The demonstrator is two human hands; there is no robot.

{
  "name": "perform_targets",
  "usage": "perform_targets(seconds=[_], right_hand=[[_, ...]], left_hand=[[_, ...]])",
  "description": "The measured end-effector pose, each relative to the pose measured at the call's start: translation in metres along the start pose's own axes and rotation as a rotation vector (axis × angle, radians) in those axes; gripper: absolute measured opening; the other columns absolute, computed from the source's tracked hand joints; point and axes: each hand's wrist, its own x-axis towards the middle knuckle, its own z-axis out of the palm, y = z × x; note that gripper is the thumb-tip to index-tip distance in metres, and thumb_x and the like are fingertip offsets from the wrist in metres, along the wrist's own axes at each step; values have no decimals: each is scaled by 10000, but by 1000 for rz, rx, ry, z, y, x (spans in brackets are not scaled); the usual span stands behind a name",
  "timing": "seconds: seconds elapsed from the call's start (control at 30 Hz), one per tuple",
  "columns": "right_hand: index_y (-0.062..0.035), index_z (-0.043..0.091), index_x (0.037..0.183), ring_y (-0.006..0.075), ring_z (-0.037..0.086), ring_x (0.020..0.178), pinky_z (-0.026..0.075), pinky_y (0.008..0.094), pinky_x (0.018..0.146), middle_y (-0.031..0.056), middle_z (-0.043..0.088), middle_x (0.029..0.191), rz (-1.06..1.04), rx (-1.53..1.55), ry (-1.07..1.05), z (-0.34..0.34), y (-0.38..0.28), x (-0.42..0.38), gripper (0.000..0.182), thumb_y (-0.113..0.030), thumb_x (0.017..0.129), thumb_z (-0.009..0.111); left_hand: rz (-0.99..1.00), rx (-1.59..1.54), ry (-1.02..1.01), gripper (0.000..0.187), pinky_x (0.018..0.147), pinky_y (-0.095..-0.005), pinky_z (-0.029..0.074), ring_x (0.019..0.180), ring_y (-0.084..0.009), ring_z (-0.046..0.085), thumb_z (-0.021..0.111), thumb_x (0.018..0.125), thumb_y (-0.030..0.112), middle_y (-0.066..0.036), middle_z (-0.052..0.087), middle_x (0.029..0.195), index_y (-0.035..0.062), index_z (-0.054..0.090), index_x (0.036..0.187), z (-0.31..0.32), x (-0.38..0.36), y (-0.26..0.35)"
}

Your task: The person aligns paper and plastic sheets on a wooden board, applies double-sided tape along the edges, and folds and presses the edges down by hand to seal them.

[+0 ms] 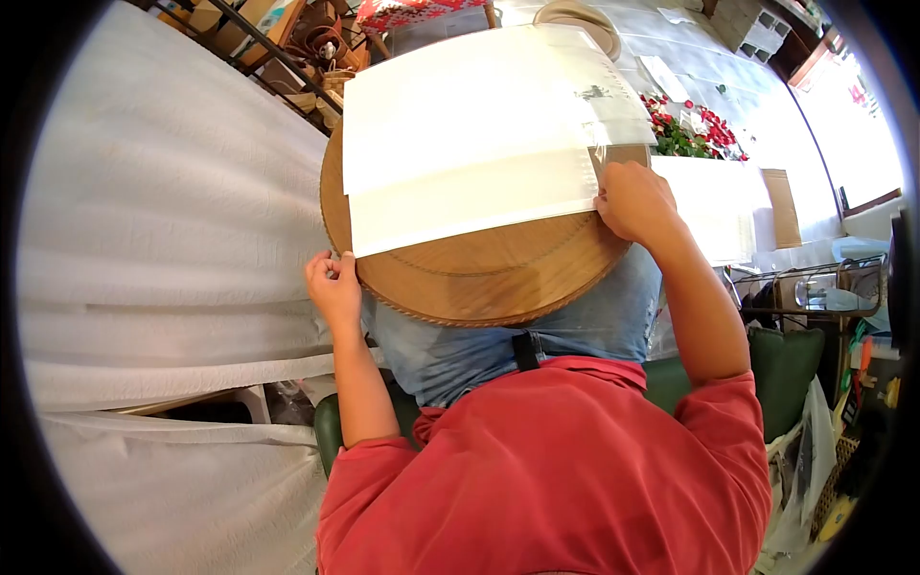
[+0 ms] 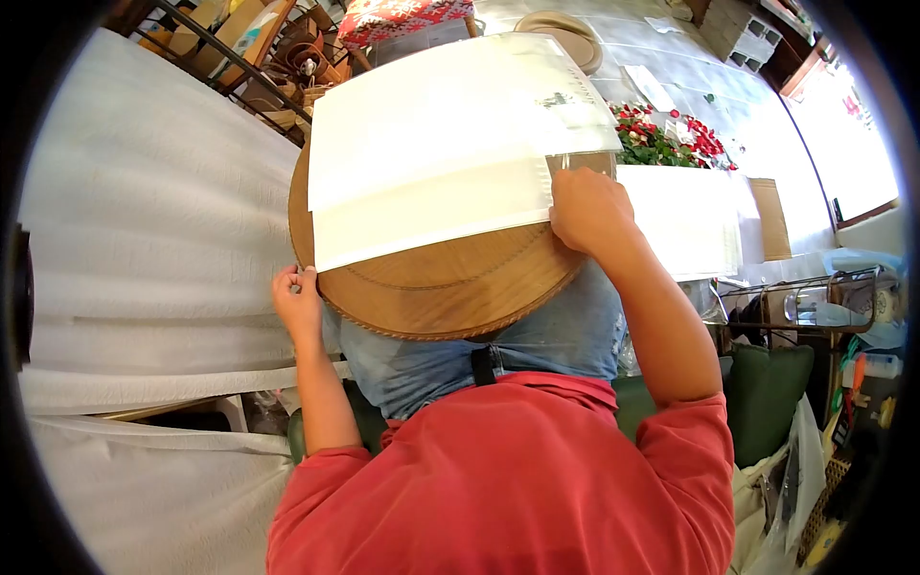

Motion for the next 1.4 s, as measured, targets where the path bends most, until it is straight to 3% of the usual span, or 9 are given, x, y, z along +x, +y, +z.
perform_targets(seconds=[0.17,0.23,0.37,0.43,0.57,0.83,1.1,1.17,1.4], right_hand=[[7,772,1057,424,750,1041,591,502,935,252,772,1075,-10,-17,-52,-7,-4,-2,243,-126,946,600],[8,773,1055,424,750,1041,592,502,933,251,772,1077,6,-21,-70,-5,-3,0,242,-122,939,606],[6,774,1061,419,752,1041,594,503,931,251,772,1082,3,-34,-70,-3,-3,1,243,-118,934,609],[-36,801,893,407,752,930,592,489,861,217,775,924,12,2,78,12,3,5,174,-199,882,741],[-50,807,906,403,752,934,594,487,866,212,778,946,12,-11,48,7,2,4,170,-203,882,738],[-10,771,1055,400,762,1017,607,480,900,238,779,1066,13,-13,-53,-1,0,3,248,-209,925,700],[-56,804,952,397,749,958,586,481,889,197,782,975,51,3,28,5,-1,4,176,-209,888,744],[4,762,1072,400,750,1052,589,490,941,231,775,1090,32,-17,-66,-4,-4,2,265,-211,945,674],[4,769,1056,402,747,1055,589,493,940,227,773,1096,15,8,-71,-7,-6,0,254,-199,934,679]], left_hand=[[-89,-197,119,211,981,-407,521,1153,-294,623,755,931,120,-178,628,1310,12,589,854,3,-2,-14],[81,-181,223,147,996,-418,521,1153,-303,630,737,937,98,-171,639,1291,4,636,986,1,-1,6],[499,-76,-221,327,1117,-461,486,1296,-359,620,755,943,132,-199,654,1382,2,684,1235,12,-26,97],[742,-6,-489,474,1196,-484,430,1426,-397,541,761,952,211,-233,605,1476,-10,651,1356,36,-52,143],[964,80,-822,834,1314,-512,225,1614,-399,266,641,1021,422,-282,330,1697,-95,350,1608,94,-97,205],[891,212,-868,932,1339,-488,118,1647,-382,160,520,1049,557,-288,223,1738,-101,244,1648,132,-116,207],[696,329,-833,915,1344,-461,119,1652,-361,153,525,1059,552,-254,195,1759,-58,224,1670,67,-83,160],[613,445,-804,889,1342,-468,124,1652,-364,153,532,1064,522,-257,195,1759,-57,232,1669,47,-71,143],[426,556,-622,839,1327,-535,101,1647,-379,170,499,1086,503,-253,212,1757,-48,252,1669,-10,-43,70]])
